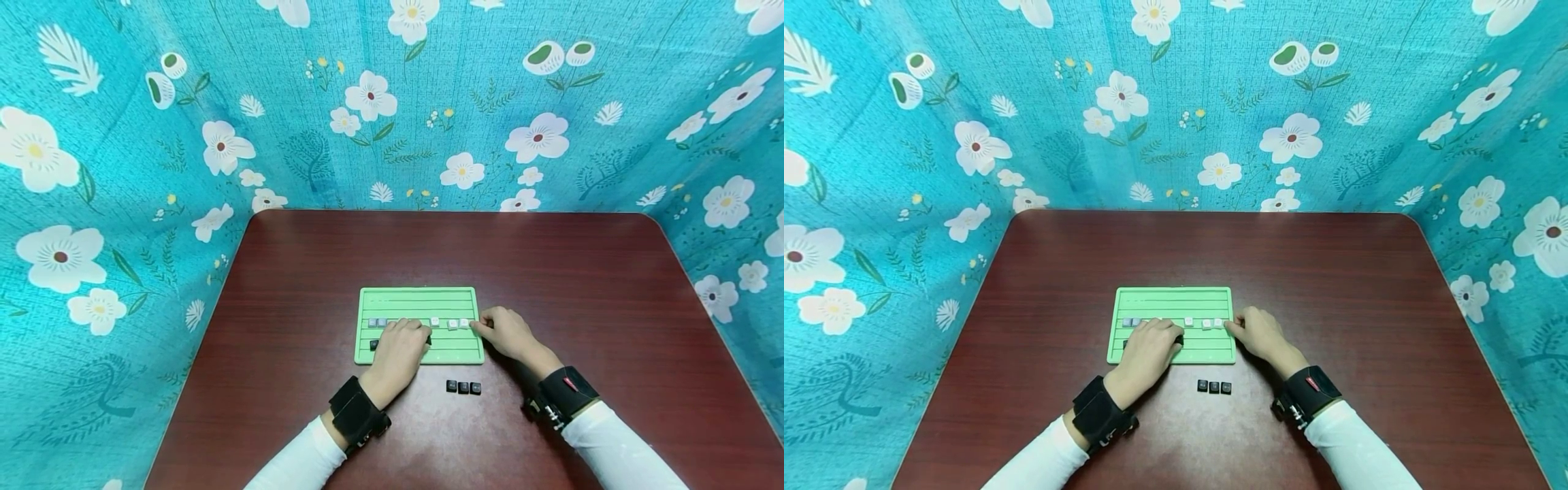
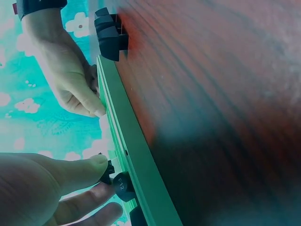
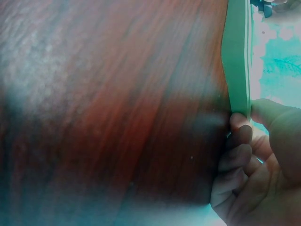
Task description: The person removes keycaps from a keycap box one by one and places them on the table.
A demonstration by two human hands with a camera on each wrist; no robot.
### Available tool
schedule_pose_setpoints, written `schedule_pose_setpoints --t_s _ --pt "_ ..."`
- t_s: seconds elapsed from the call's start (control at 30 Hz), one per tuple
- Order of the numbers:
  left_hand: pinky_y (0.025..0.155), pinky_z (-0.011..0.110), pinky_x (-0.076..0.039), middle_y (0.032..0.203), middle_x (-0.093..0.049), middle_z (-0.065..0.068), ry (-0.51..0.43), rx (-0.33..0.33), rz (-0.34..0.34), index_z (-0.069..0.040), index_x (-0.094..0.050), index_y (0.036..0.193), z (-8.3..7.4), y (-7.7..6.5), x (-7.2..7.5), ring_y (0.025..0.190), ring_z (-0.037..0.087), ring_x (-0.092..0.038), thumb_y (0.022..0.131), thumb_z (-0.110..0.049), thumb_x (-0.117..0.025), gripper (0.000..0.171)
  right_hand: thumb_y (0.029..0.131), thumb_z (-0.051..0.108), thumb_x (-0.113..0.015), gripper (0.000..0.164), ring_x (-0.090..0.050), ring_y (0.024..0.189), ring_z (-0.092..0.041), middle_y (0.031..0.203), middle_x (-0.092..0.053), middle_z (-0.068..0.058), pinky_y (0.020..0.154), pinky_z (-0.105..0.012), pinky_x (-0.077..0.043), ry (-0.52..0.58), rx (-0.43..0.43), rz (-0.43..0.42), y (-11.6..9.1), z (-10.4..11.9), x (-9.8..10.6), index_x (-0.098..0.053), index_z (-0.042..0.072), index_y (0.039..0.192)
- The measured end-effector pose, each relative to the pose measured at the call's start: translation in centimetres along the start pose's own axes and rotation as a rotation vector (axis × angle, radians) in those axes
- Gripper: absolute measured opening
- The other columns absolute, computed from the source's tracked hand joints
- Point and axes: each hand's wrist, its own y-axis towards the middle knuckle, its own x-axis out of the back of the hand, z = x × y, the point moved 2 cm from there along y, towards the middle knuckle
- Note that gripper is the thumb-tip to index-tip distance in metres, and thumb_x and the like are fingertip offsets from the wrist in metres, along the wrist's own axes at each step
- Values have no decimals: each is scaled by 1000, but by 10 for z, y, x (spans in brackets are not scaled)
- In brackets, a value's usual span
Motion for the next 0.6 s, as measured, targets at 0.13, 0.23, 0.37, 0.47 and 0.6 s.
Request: schedule_pose_setpoints --t_s 0.13,0.23,0.37,0.47,0.6 --pt "64 27 -41 82 -62 -5 -5 -7 -5 -19 -69 86 0 -2 1 73 13 -54 82 -26 -69 8 91 34 -56 40 -25 42 -12 50 -30 5 44 -26 -22 -3 -11 7 0 -1 -1 -44 16 58" --pt "64 27 -41 82 -62 -5 -12 -8 -2 -19 -68 86 -1 -3 1 73 13 -54 82 -27 -69 8 91 35 -56 40 -26 42 -12 50 -31 5 45 -26 -22 -8 -13 7 1 -2 -1 -45 16 58" --pt "63 27 -40 81 -61 -5 -20 -8 6 -19 -67 86 -2 -3 1 72 13 -54 83 -27 -68 8 91 34 -56 39 -27 42 -12 50 -32 5 44 -26 -23 -4 -8 -1 0 -2 -1 -45 16 58" --pt "63 28 -39 81 -60 -5 -32 -9 10 -19 -67 86 -3 -4 1 72 13 -53 83 -27 -68 8 91 34 -56 39 -27 42 -11 50 -33 5 44 -26 -23 2 4 -7 0 -2 -1 -46 16 58" --pt "64 28 -40 82 -61 -4 -48 -8 12 -18 -67 87 -4 -5 2 72 13 -52 83 -26 -67 9 92 34 -56 39 -27 42 -11 50 -33 5 44 -26 -24 -4 24 -8 0 -1 -1 -46 16 59"
